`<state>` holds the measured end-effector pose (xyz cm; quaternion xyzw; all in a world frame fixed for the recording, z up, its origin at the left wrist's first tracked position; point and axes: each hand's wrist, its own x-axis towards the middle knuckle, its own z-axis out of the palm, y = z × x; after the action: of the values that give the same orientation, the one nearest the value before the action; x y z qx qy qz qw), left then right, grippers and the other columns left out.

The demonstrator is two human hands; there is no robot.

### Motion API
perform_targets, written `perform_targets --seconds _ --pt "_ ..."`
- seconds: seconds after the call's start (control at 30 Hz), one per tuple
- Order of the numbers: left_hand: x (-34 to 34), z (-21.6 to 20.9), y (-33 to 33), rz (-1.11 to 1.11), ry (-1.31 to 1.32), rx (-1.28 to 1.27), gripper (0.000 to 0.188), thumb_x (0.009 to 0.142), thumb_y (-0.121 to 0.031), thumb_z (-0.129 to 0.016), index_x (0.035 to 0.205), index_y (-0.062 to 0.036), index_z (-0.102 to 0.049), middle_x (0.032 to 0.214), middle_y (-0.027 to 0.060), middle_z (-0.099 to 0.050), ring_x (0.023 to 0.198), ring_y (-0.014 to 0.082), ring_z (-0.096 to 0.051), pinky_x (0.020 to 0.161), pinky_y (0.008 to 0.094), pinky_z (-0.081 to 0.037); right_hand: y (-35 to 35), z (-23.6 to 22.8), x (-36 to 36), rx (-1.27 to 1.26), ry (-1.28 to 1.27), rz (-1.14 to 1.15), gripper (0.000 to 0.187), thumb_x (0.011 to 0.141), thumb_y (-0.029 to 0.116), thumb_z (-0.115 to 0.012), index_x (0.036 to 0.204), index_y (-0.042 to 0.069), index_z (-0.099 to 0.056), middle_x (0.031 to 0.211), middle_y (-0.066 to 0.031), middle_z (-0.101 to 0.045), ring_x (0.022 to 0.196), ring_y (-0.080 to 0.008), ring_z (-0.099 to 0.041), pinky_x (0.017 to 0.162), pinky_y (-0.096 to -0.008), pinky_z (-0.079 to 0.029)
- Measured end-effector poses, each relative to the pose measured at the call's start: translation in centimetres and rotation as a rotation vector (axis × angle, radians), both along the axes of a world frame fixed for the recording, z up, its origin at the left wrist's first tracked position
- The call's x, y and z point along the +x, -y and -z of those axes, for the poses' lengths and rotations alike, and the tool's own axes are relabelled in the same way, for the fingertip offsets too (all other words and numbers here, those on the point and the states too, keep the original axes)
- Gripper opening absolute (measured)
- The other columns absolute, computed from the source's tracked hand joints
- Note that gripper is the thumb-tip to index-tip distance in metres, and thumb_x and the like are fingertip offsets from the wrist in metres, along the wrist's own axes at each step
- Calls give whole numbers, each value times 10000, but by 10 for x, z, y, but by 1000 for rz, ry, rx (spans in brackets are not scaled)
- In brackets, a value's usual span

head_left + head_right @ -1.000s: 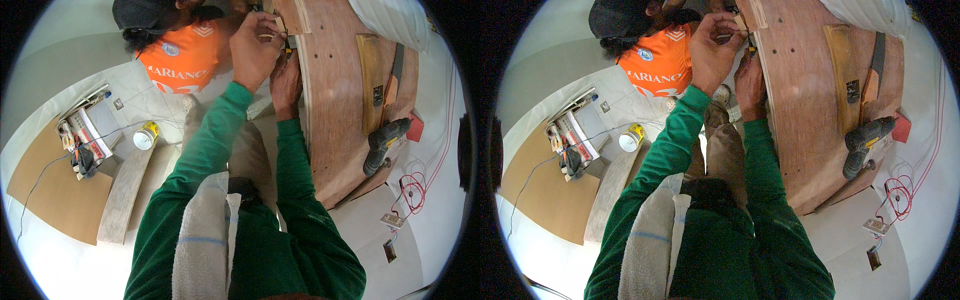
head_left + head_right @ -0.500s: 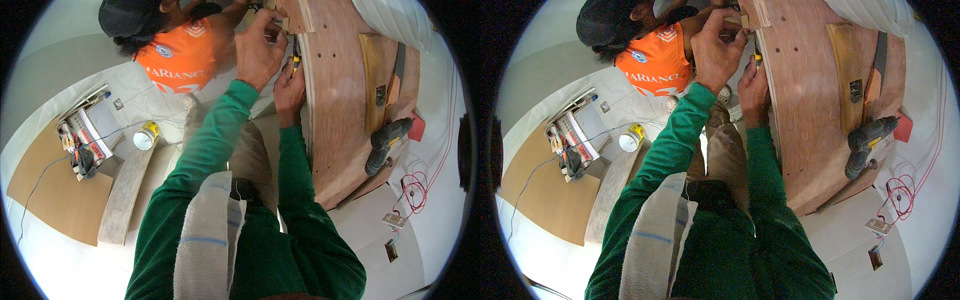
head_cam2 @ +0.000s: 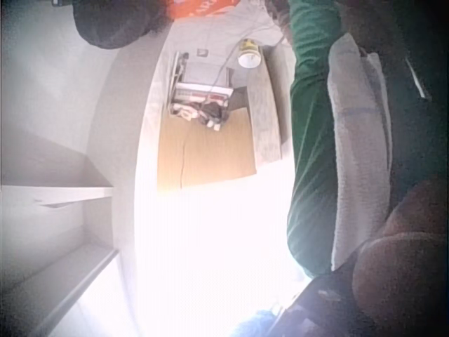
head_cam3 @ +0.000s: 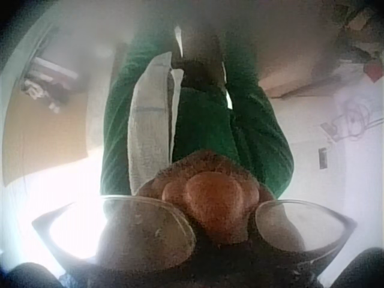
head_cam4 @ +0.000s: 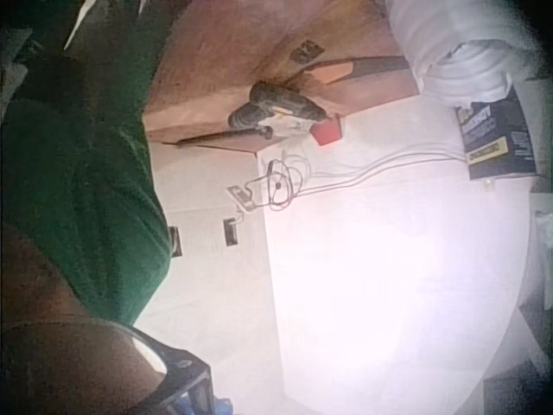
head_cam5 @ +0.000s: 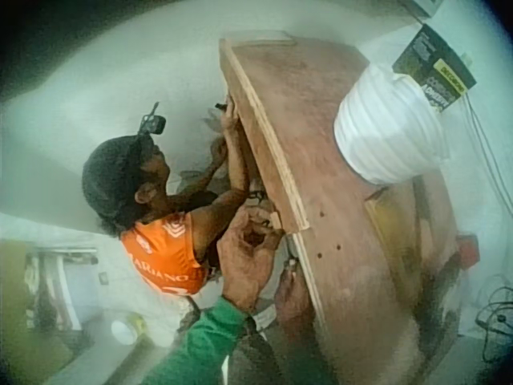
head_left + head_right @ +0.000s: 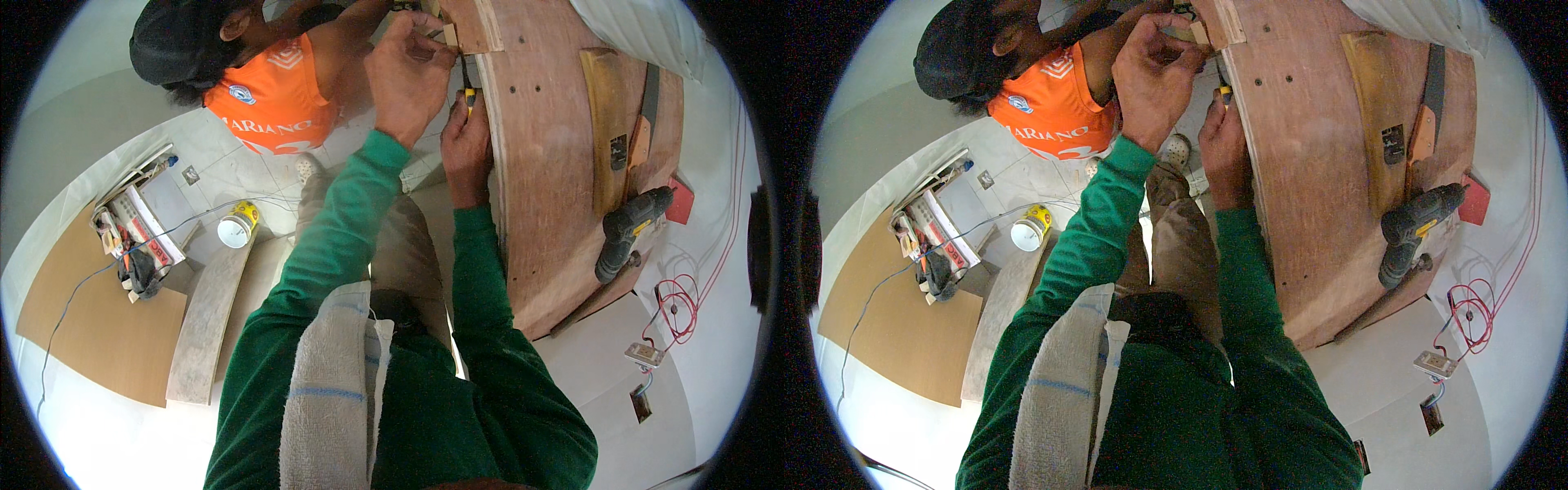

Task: The person uses a cordless drill to drive screws into a wooden cabinet frame, then hammers a small wooden block into place, and finally uses a utility knife to trim excess material. The task involves assembling and finishing a wooden furniture piece.

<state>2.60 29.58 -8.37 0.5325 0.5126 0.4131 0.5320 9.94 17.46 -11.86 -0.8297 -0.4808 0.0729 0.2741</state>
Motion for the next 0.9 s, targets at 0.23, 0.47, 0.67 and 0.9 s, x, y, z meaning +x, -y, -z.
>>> perform_targets --seconds 0.23,0.47,0.67,0.9 --pt "0 -4 1 14 -68 48 295 832 -42 -814 1103 -81 -702 839 105 -792 811 231 -795 767 361 -603 -5 4 -1 9 -52 19 260 1135 222 -540 1146 -33 -587 968 -305 -643 896 -514 -652 808 -580 -508" --pt "5 5 -7 -15 5 25 293 847 -38 -810 1114 -70 -694 863 106 -792 822 240 -796 764 362 -610 -21 6 2 57 -163 13 285 1134 233 -517 1212 -34 -577 1018 -332 -675 951 -541 -672 835 -583 -523" --pt "0 -4 1 -9 -72 98 366 855 -16 -815 1183 -30 -652 870 107 -794 853 257 -808 763 370 -629 -20 2 2 -28 -64 5 353 1138 277 -508 1277 -42 -568 1069 -356 -681 995 -562 -669 853 -611 -511" --pt "-6 0 -2 28 -173 139 471 834 -46 -894 1183 -28 -579 931 121 -808 864 209 -795 771 351 -623 -13 10 0 144 -10 -7 305 1134 257 -536 1212 -31 -598 999 -335 -655 943 -549 -653 822 -605 -500"
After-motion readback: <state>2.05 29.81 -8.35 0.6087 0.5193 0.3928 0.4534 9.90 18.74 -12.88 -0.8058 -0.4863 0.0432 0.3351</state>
